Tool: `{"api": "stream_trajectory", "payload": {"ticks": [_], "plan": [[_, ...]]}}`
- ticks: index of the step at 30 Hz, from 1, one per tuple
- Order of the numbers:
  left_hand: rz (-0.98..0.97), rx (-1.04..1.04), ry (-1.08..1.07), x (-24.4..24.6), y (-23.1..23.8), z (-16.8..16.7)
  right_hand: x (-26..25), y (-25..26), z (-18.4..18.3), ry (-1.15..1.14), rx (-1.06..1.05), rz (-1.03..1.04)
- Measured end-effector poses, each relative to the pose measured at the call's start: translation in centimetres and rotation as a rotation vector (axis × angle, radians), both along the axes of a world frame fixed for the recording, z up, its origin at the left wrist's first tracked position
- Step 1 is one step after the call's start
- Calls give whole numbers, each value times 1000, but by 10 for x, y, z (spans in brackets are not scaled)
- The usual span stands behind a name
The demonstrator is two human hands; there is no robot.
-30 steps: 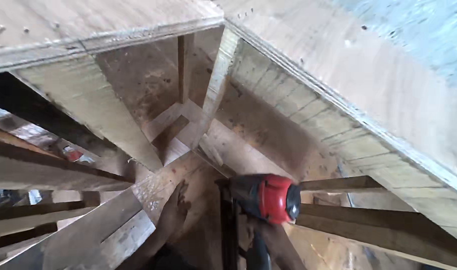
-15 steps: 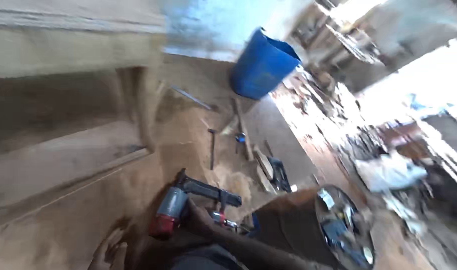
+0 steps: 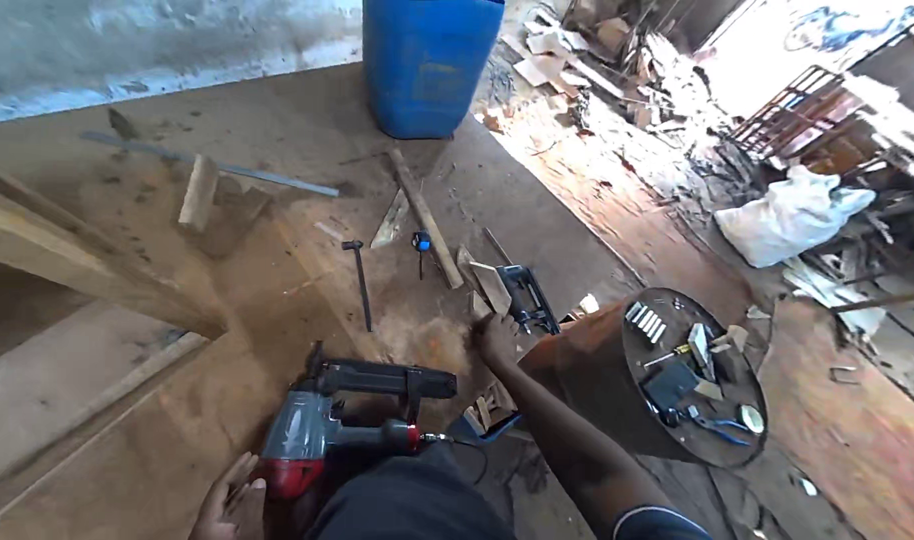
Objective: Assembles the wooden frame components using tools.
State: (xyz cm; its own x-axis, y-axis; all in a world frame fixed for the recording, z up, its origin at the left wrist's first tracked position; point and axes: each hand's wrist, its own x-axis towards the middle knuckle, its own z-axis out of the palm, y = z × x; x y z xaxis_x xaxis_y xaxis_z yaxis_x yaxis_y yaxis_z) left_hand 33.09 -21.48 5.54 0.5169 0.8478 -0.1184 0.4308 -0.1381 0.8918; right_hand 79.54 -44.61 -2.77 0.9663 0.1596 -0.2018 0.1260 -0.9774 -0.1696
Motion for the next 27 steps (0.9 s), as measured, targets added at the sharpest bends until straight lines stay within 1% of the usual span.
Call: {"api": "stream_trajectory", "payload": {"ticks": [2, 3, 5, 6, 7, 8, 10, 11, 12, 13, 14, 16, 17, 18, 20, 22, 23, 25, 27], "plan": [[16, 30, -2, -1, 1, 2, -5, 9, 6, 100, 40, 16], [24, 38, -9, -2, 1, 3, -6, 13, 6, 168, 130, 13], [25, 34, -23, -3, 2, 11, -14, 28, 16, 316, 496, 9], [28, 29, -46, -1, 5, 15, -20, 41, 30, 442, 704, 28], [33, 22, -78, 2, 7, 20, -30, 56, 50, 620, 900, 55], [38, 7, -108, 4, 8, 27, -47, 71, 75, 813, 1042, 82], [29, -57, -138, 13, 17, 43, -83, 108, 119, 1142, 1217, 52], [20, -97, -154, 19, 24, 51, -99, 128, 134, 1267, 1246, 28], [17, -146, -173, 23, 32, 59, -114, 148, 148, 1370, 1209, 87], [29, -213, -211, 26, 41, 66, -129, 168, 161, 1420, 1122, 236], [48, -292, -274, 26, 51, 71, -143, 188, 173, 1410, 1007, 459], [101, -491, -419, 16, 75, 78, -177, 228, 196, 1235, 762, 939], [134, -567, -464, 7, 88, 81, -196, 247, 207, 1113, 632, 1121], [162, -614, -473, -4, 100, 82, -213, 265, 216, 1006, 492, 1252], [194, -660, -516, -32, 121, 73, -240, 297, 230, 887, 244, 1389], [213, -641, -665, -57, 139, 55, -259, 329, 240, 890, 34, 1398], [235, -640, -723, -66, 147, 47, -267, 345, 242, 915, -32, 1379], [257, -629, -768, -73, 163, 32, -272, 379, 238, 932, -123, 1396], [241, -594, -841, -79, 180, 14, -279, 413, 243, 833, -128, 1481]]}}
